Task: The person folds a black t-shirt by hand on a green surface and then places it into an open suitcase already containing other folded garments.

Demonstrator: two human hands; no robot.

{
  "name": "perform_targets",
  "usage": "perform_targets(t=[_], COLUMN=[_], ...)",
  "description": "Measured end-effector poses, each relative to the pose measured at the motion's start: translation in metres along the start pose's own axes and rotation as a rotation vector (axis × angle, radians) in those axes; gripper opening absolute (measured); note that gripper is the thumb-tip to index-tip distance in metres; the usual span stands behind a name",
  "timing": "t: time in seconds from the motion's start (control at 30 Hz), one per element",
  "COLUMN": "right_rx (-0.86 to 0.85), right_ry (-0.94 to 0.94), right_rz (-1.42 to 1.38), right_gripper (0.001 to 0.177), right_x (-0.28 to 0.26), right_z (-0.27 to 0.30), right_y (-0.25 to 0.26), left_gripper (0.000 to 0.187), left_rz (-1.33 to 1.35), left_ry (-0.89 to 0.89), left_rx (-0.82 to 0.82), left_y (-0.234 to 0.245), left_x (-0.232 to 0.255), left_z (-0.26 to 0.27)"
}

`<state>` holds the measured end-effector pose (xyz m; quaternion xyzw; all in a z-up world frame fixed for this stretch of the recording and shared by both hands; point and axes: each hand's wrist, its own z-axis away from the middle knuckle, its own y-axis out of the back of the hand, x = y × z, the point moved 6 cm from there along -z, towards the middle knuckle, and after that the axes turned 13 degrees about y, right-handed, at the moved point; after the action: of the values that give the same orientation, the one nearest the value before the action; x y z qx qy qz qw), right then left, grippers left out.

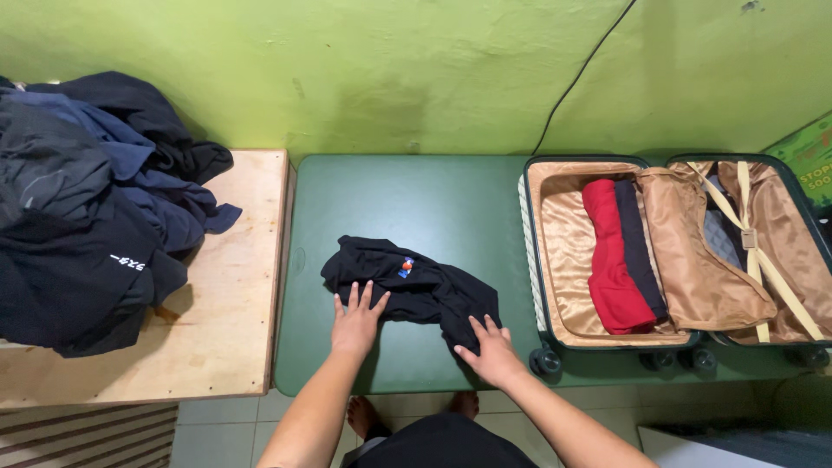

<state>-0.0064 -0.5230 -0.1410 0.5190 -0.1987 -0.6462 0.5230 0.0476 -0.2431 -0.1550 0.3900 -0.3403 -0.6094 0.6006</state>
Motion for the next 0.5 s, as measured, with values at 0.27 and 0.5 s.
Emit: perform_targets(t=[0.27,0.5], right_rx=[0.006,0.022], right_ry=[0.003,0.011], right_rz=[-0.035,-0.022], right_gripper=[0.083,0.080], right_x=[-0.011,-0.021], right_z=[0.002,0.002], right_y=[-0.002,0.002], left_gripper=[0.076,0.069], left_rz=[0.133,0.215], left_ry=[-0.016,-0.029], left_rx=[0.048,0.078], left_y=[0.007,0.008], left_x=[-0.011,-0.016], left_z=[0.014,0.024])
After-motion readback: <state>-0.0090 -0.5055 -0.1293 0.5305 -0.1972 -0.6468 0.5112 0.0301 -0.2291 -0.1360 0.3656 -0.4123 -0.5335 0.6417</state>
